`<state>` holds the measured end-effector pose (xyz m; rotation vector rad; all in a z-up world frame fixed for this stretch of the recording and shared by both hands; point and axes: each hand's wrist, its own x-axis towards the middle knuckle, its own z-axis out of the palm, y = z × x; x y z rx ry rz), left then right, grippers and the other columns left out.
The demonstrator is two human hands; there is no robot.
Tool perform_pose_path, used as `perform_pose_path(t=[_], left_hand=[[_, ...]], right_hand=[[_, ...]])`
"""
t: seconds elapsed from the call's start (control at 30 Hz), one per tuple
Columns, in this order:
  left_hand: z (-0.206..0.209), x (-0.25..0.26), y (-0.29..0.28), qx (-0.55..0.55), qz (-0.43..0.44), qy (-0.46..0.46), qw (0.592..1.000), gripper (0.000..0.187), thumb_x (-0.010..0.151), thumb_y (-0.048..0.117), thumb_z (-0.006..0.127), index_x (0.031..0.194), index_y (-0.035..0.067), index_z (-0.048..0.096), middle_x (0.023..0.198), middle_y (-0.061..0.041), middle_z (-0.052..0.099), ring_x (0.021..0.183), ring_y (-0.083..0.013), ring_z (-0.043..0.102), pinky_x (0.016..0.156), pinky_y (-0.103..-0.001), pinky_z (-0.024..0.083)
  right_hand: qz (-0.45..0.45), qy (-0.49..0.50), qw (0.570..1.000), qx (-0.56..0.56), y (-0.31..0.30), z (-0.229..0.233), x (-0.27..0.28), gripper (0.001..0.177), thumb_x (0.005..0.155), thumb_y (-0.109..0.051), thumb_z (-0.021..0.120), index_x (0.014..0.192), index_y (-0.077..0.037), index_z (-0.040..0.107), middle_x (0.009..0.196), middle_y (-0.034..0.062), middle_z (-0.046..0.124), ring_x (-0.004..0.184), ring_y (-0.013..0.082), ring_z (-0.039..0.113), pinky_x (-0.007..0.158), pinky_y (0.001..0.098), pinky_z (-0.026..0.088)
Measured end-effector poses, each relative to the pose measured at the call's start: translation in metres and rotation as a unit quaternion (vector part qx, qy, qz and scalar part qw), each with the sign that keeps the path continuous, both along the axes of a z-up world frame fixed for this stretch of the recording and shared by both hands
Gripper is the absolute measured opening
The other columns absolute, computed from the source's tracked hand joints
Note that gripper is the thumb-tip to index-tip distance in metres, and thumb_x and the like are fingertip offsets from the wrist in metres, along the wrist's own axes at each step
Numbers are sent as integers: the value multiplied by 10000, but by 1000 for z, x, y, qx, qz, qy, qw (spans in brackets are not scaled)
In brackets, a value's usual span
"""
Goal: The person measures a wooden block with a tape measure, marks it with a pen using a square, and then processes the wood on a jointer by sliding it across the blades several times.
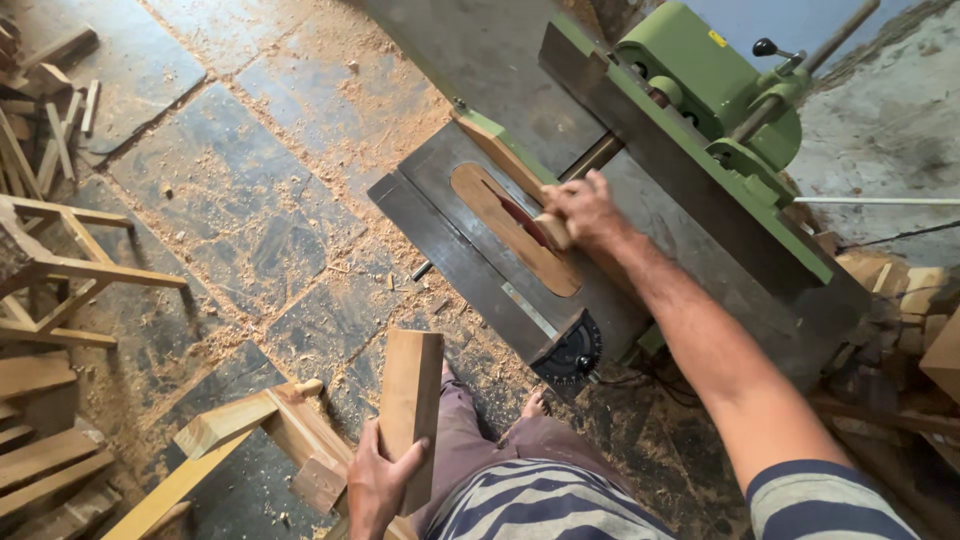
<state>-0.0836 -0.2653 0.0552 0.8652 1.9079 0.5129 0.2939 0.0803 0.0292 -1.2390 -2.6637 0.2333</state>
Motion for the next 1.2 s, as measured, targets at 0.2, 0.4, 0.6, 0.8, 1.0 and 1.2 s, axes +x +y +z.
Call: perform_pose_path(t=[0.2,0.4,0.6,0.8,1.0,1.2], left_hand=[[-17,-2,-4,74,11,-103,992,735,658,327,846,1283,46,578,1020,-163,747,871,-259,741,769,-394,600],[-49,13,0,226,-4,-194,955,785,668,101,762,1394,32,473,1220,-161,606,1121,-246,628,958,-369,523],[-29,23,8,196,-66,-178,962,771,663,111,774,1382,60,498,1185,-129,626,1106,-222,638,952,-351,544],[-34,25,1,203,-66,-223,951,772,685,92,790,1392,25,489,1212,-149,620,1133,-236,622,980,-360,513],[-35,30,-2,190,-54,-221,955,779,667,85,757,1392,36,476,1212,-148,617,1135,-240,634,982,-377,531],[-33,29,3,324,-135,19,936,804,632,93,802,1378,31,508,1262,-201,604,1196,-323,577,1034,-464,472]], right_hand=[[-190,-8,980,58,-62,44,30,264,931,-54,575,1157,-92,705,960,147,707,975,359,653,950,496,496],[-209,60,971,-96,-158,3,43,468,929,-326,699,1305,-56,632,1279,183,669,1135,418,644,943,494,521],[-261,5,964,-44,-183,-40,42,516,905,-450,734,1244,-67,662,1449,180,553,1170,443,619,949,498,519],[-268,-47,961,-46,-184,-35,35,435,966,-288,679,1372,-140,631,1344,109,608,1059,381,645,891,515,550],[-237,-170,956,12,-177,-37,43,437,857,-191,691,1291,-162,647,1269,112,558,1097,347,606,908,523,531],[-118,-255,958,58,-165,-31,47,656,804,-27,627,1447,-136,554,1534,128,494,947,300,592,754,454,530]])
